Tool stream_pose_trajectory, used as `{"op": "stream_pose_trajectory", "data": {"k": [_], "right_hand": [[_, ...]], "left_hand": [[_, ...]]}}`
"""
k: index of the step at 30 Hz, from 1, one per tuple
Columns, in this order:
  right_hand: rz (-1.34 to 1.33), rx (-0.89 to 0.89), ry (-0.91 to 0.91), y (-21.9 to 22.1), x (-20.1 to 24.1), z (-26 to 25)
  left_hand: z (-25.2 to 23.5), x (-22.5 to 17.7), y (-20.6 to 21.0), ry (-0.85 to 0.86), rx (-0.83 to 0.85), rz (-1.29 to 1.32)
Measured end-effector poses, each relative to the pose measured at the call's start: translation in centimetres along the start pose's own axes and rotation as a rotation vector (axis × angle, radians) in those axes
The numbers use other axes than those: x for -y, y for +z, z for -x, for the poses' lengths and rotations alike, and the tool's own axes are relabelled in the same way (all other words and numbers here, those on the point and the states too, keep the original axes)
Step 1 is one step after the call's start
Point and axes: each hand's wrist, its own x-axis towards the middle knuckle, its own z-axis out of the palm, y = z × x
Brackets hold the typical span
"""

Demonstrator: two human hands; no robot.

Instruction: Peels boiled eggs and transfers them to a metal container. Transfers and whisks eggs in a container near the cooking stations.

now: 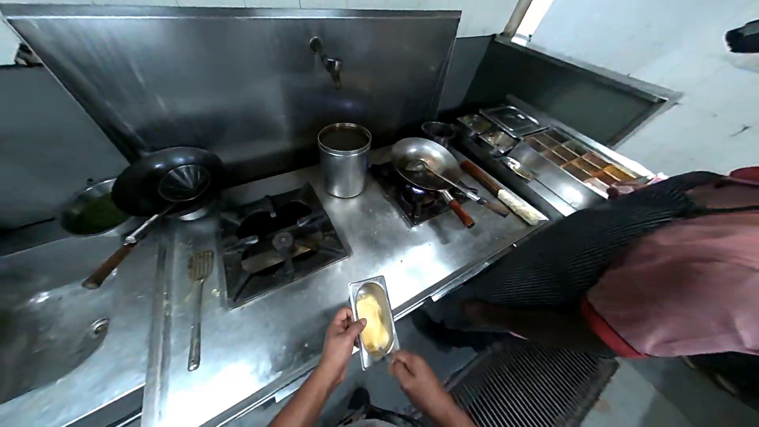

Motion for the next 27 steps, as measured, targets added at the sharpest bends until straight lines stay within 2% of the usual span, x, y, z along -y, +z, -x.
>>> {"op": "stream_pose_trajectory", "data": {"k": [1,4,7,10,13,16,17,20,22,24,27], "right_hand": [[-0.017,0.02,-0.02,-0.2,0.6,0.1],[-0.079,-0.097,-0.049,-0.5,-0.2,-0.3],[-0.046,0.073,-0.005,-0.9,0.8,0.1],[-0.101,-0.058,0.013,-0.7,-0.1,-0.3],[-0.04,0.093,0.033,-0.8,0.4,-0.1],[-0.134,-0.06,-0.002,-1.1,0.1,-0.4],[-0.096,-0.041,0.0,-0.9,-0.2,-0.5],[-0.021,0.173,0.031,-1.1,0.7,-0.9],[-0.007,0.192,0.129,-2.3,1.0,-1.7],[-0.028,0.203,0.309,-3.4,1.0,-2.7],[-0.189,0.185,0.466,-4.4,1.1,-4.0]], "left_hand": [[-0.1,0.0,-0.2,0.0,-0.005,0.011],[0.4,-0.1,-0.5,-0.009,-0.006,0.049],[0.4,-0.2,-0.2,0.0,-0.015,0.025],[0.4,-0.1,-0.3,-0.006,-0.017,0.045],[0.1,-0.2,0.1,0.013,-0.017,0.008],[0.0,-0.3,-0.1,-0.01,-0.035,0.051],[0.0,-0.4,0.2,-0.017,-0.032,0.05],[-0.6,0.0,0.3,-0.03,-0.051,0.074],[-1.0,0.2,0.2,-0.059,-0.058,0.154],[-1.5,0.5,0.4,-0.096,-0.055,0.222],[-3.4,1.3,0.5,-0.15,-0.065,0.284]]}}
